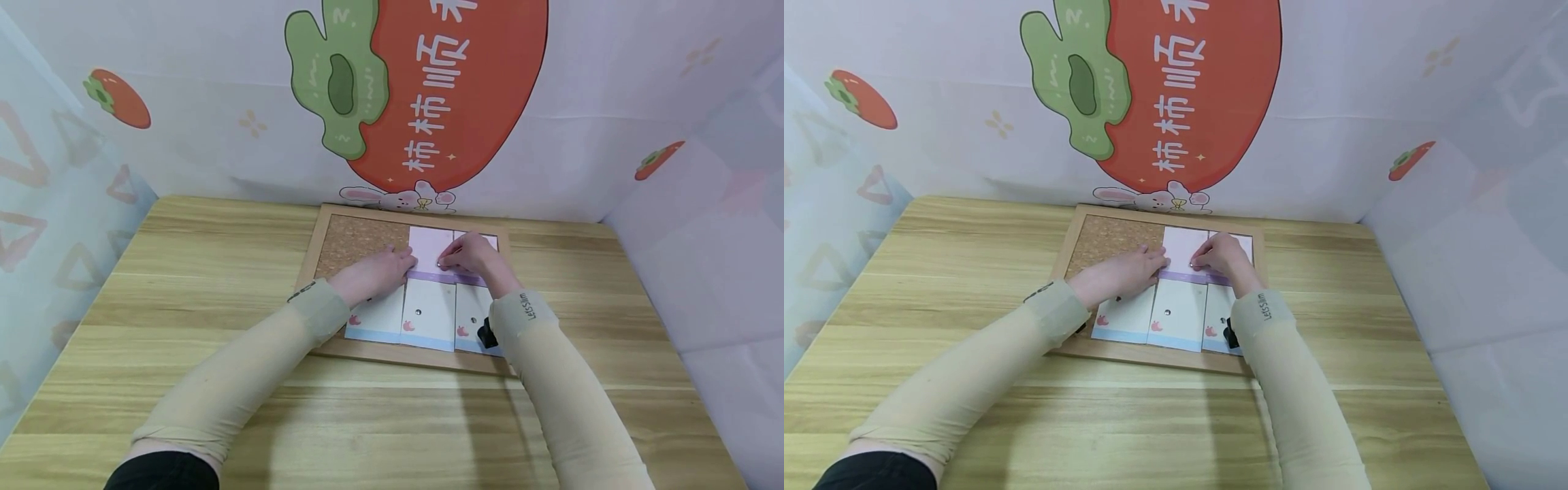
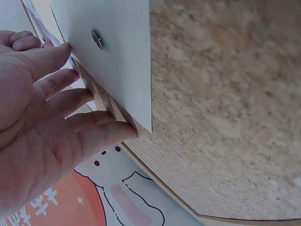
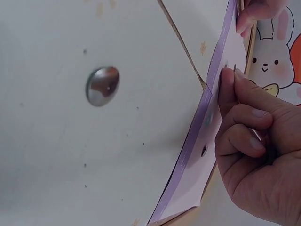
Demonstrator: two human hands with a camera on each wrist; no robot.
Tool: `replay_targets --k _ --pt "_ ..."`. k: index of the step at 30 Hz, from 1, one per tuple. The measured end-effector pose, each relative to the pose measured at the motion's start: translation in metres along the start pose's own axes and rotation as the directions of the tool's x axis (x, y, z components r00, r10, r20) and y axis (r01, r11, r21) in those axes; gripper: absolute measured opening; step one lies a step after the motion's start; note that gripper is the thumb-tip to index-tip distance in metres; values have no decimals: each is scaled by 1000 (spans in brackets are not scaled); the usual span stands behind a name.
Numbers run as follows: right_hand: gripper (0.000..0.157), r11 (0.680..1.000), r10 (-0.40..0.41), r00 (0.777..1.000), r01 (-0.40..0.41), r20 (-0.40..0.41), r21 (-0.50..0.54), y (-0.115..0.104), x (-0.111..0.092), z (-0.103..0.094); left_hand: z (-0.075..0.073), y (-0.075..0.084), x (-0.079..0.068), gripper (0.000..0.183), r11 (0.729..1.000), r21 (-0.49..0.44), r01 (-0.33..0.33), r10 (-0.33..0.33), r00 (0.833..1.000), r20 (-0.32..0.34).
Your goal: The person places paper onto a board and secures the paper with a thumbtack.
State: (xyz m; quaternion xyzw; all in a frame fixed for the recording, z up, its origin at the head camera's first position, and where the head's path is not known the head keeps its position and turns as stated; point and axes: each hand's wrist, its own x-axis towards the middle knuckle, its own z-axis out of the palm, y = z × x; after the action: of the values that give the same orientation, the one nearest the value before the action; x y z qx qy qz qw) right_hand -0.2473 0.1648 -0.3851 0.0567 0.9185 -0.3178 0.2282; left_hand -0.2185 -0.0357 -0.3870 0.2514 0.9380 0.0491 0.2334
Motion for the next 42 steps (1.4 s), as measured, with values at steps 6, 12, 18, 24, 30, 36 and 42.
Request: replay_targets --k 6,12,18,24,30,36,42 --pt "15 1000 7 1000 -7 -12 -20 0 1 0 1 0 1 52 1000 -6 6 -6 1000 4" --pt "16 999 8 1000 -8 -13 -36 -2 1 1 2 -1 2 51 1000 -13 11 -11 1000 9" --pt "15 999 15 1000 -16 -19 -30 -1 2 4 3 -2 2 51 1000 -2 9 -9 1000 13" --pt "15 999 14 1000 -14 -19 -30 -1 2 3 3 -1 4 51 1000 0 10 -10 1000 13" --pt "15 999 10 1000 -11 -13 -42 -1 4 2 2 -1 3 51 1000 12 5 -5 1000 7" --pt "16 998 24 1000 -24 -2 -53 -3 3 0 1 0 2 51 1000 3 5 -5 1000 5" --pt "15 999 21 1000 -21 5 -43 -2 3 0 1 -1 1 51 1000 2 9 -9 1000 9"
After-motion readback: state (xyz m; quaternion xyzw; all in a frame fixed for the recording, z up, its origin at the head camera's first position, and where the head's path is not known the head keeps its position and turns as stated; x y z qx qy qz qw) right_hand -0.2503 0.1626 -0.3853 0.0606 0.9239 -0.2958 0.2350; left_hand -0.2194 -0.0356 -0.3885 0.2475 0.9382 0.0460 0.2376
